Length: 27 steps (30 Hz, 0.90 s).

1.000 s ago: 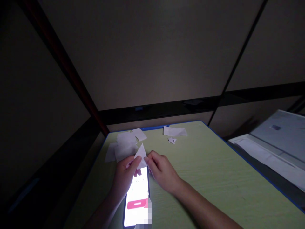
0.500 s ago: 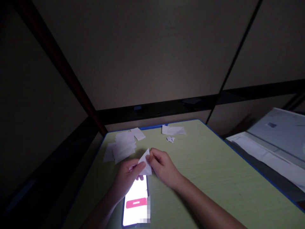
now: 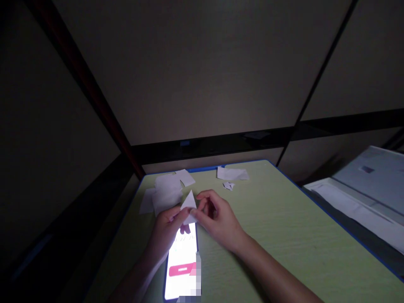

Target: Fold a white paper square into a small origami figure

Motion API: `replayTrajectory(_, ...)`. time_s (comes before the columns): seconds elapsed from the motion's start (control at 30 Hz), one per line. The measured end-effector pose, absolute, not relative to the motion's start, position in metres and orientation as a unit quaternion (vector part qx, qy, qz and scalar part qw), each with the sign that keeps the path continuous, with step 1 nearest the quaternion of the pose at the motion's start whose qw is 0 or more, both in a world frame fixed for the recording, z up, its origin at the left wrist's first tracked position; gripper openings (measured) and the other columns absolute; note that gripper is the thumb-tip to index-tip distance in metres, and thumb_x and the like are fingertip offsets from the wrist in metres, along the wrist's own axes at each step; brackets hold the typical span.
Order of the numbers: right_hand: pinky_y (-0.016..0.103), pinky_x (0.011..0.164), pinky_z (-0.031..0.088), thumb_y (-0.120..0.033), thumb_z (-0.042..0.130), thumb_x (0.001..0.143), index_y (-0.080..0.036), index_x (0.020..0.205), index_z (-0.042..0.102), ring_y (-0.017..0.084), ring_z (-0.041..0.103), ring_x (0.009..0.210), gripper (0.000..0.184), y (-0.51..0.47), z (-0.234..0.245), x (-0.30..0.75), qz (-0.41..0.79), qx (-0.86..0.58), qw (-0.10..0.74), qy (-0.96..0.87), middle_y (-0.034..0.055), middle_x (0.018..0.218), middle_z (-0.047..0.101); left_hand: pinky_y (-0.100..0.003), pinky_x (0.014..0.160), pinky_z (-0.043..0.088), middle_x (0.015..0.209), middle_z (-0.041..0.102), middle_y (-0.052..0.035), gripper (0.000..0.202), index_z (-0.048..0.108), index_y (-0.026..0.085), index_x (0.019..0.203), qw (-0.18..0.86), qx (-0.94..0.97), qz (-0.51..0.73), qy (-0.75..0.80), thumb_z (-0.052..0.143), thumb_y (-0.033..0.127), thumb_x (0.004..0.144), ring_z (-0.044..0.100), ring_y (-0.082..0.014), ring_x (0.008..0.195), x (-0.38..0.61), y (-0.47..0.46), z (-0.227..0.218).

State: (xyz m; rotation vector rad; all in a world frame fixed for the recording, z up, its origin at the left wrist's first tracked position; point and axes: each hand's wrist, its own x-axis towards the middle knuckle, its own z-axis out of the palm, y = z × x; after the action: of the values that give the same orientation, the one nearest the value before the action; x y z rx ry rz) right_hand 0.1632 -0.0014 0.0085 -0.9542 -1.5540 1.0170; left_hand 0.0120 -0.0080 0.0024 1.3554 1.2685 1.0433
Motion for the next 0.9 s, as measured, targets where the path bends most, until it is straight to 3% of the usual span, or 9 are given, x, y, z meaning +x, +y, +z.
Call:
replayTrajectory(0.13,0.025,0.054,0.039,-0.023,0.067,0.071,-0.02,0.103,0.047,0.012,0.049,0.062,0.038,-0.003,0.003,0.158,0.42,-0.385,0.481,-0.666,-0.0009,0.077,0.054,-0.02,0.043,0.032,0.042,0.051,0.0026,0.031,0.055,0.015,0.055,0.468,0.551,0.44,0.532,0.053,0.038,0.074,0.046,-0.0096,0.042,0.012,-0.006,0.003)
replayTrajectory(0.33,0.024,0.053,0.041,-0.024,0.065,0.073,-0.018,0.09,0.049,0.011,0.05,0.059,0.024,0.005,0.001,0.16,0.445,-0.39,0.508,-0.626,-0.0008,0.073,0.055,-0.019,0.043,0.033,0.043,0.052,0.0029,0.024,0.06,0.014,0.061,0.476,0.554,0.439,0.523,0.053,0.034,0.073,0.047,-0.0098,0.041,0.012,-0.006,0.008)
replayTrajectory(0.47,0.026,0.057,0.043,-0.028,0.054,0.081,-0.017,0.089,0.055,0.014,0.053,0.063,0.013,0.006,-0.002,0.164,0.392,-0.414,0.485,-0.663,0.0014,0.072,0.058,-0.019,0.043,0.032,0.044,0.053,0.0029,0.02,0.061,0.015,0.063,0.482,0.57,0.424,0.513,0.052,0.03,0.073,0.047,-0.0101,0.042,0.012,-0.006,0.008)
replayTrajectory(0.6,0.025,0.052,0.038,-0.029,0.046,0.086,-0.017,0.078,0.056,0.013,0.051,0.058,0.017,0.006,-0.009,0.163,0.335,-0.462,0.486,-0.662,0.0006,0.064,0.056,-0.02,0.044,0.034,0.046,0.055,0.0022,0.02,0.058,0.014,0.065,0.473,0.579,0.425,0.511,0.052,0.03,0.075,0.05,-0.0114,0.045,0.013,-0.008,0.004)
replayTrajectory(0.9,0.024,0.048,0.034,-0.026,0.049,0.08,-0.019,0.064,0.043,0.011,0.045,0.051,0.018,0.001,-0.006,0.153,0.489,-0.424,0.486,-0.587,-0.0039,0.054,0.047,-0.02,0.049,0.041,0.06,0.061,0.0002,0.017,0.059,0.013,0.085,0.44,0.564,0.479,0.508,0.049,0.025,0.078,0.056,-0.013,0.054,0.013,-0.006,0.002)
